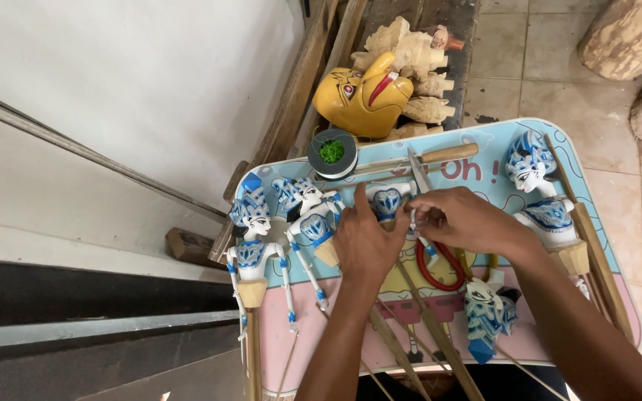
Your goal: Adjusting and tying decorative strings on small wooden puppets on a tray
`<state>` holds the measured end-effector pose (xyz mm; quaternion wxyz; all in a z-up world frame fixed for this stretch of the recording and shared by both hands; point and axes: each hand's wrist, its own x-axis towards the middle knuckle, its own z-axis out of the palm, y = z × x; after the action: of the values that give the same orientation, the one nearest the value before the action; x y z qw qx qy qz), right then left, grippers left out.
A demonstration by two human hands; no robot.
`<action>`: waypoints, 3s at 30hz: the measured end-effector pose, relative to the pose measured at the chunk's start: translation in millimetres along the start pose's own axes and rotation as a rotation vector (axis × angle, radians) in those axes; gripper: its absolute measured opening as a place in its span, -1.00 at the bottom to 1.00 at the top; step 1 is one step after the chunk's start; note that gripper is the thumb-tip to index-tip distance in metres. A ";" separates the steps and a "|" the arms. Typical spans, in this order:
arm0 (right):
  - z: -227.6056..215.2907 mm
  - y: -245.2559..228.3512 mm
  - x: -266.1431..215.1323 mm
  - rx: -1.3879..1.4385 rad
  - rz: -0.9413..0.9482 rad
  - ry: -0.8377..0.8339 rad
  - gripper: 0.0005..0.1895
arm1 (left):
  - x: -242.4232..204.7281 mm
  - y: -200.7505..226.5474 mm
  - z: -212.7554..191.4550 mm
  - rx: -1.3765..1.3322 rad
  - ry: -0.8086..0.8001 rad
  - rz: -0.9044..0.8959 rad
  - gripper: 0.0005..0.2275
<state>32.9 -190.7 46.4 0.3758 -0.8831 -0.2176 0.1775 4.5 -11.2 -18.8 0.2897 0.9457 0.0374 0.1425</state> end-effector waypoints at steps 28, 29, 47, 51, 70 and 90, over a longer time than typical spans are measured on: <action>3.6 12.1 14.6 -0.028 0.037 -0.017 -0.50 | 3.0 -1.2 8.7 0.173 0.157 0.179 -0.43; 4.6 13.1 15.1 -0.045 0.040 -0.027 -0.47 | 1.9 -1.1 8.6 0.175 0.168 0.181 -0.43; 1.7 23.7 -99.5 -0.187 -0.187 0.112 -0.58 | 0.5 -4.8 9.5 0.137 0.028 0.221 -0.47; 21.8 38.2 -130.4 -0.211 -0.234 0.146 -0.51 | -0.3 -5.7 10.2 0.134 0.056 0.234 -0.48; 40.2 67.2 -145.7 -0.368 -0.207 0.033 -0.02 | -0.3 -3.6 10.6 0.187 0.179 0.338 -0.53; 24.5 48.1 -127.9 -0.149 -0.058 0.092 -0.12 | 0.1 -8.5 9.1 -0.086 0.222 0.294 -0.47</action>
<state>-74.4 -272.5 13.9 0.3235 -0.9093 -0.2382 0.1089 7.3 -9.0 -30.7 0.3000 0.9062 -0.0755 0.2882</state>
